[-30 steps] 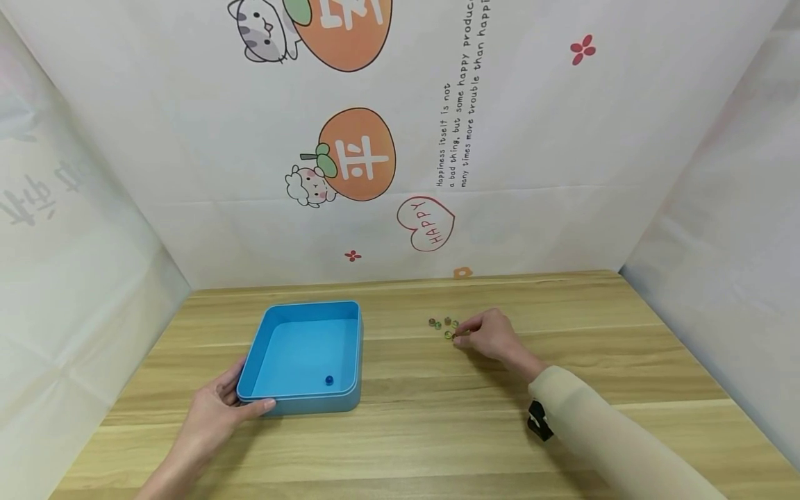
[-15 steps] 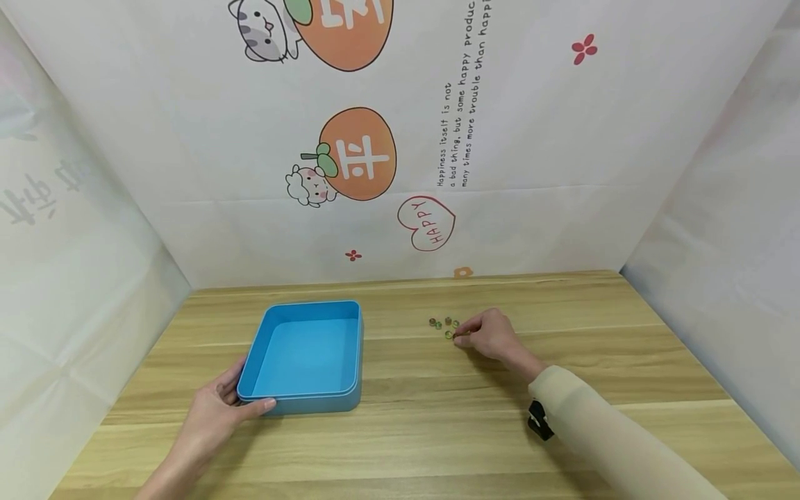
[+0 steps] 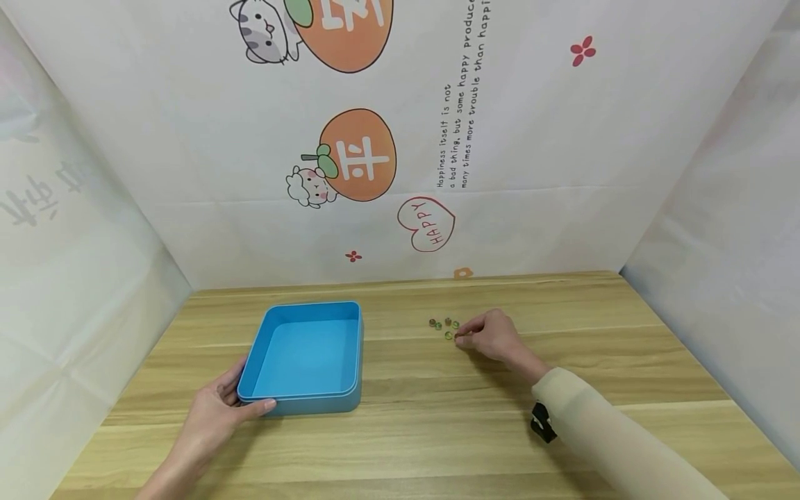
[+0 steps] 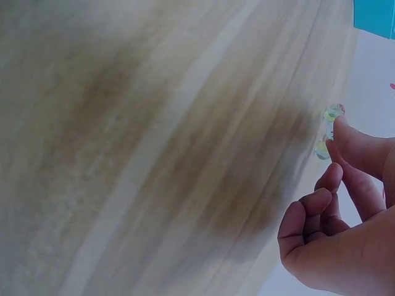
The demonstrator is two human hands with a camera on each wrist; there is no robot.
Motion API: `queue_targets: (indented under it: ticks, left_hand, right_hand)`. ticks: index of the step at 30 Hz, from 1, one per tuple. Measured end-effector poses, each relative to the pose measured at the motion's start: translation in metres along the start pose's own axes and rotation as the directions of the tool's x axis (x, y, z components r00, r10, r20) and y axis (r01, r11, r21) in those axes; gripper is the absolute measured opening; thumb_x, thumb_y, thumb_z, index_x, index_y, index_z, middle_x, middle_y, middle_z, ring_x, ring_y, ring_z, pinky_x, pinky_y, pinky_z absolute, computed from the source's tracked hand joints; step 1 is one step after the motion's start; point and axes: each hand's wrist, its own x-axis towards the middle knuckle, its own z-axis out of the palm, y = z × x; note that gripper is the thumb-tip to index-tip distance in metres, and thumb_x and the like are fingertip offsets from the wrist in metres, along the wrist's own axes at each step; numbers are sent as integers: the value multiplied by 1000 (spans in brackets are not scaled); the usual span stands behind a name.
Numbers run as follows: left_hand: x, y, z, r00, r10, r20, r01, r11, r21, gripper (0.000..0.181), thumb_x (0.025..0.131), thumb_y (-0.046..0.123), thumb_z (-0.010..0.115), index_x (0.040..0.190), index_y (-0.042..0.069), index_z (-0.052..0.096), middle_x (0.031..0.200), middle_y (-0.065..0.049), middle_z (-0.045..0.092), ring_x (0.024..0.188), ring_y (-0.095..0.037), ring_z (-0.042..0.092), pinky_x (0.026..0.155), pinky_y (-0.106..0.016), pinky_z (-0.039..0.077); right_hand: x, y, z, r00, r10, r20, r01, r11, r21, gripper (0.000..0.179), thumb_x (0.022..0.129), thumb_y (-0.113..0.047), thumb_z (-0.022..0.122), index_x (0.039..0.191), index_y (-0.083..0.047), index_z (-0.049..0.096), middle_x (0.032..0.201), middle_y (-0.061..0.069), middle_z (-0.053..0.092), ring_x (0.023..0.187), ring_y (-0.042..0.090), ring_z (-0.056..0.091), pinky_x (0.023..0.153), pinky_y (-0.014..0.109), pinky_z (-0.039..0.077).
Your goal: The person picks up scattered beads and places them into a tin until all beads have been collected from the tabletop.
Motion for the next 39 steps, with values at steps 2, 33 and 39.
queue_targets:
  ticks: [2, 33, 39]
  left_hand:
    - [0, 0, 0, 1000, -2, 0, 2, 1000, 1, 109, 82, 13, 94, 164, -6, 24, 166, -29, 28, 151, -43, 32, 114, -47, 41]
    - [-1, 1, 0, 1000, -8, -1, 8, 1000, 3, 110, 81, 14, 94, 164, -7, 23, 166, -30, 26, 151, -43, 31, 114, -47, 40]
    - [-1, 1, 0, 1000, -7, -3, 7, 1000, 3, 110, 82, 14, 94, 164, -7, 24, 166, -30, 27, 151, -43, 32, 113, -48, 41]
  right_hand:
    - [0, -1, -1, 1000, -1, 0, 1, 1000, 3, 17, 92, -15, 84, 104, -4, 84, 98, 8, 77, 79, 20, 59, 63, 31, 48]
    - [2, -51, -5, 998, -70, -6, 70, 998, 4, 19, 95, -18, 81, 109, -5, 84, 91, 3, 74, 82, 22, 56, 62, 32, 45]
    - [6, -58, -3, 998, -69, -4, 69, 996, 58, 18, 94, -18, 83, 107, -6, 84, 88, 3, 72, 80, 20, 55, 58, 28, 41]
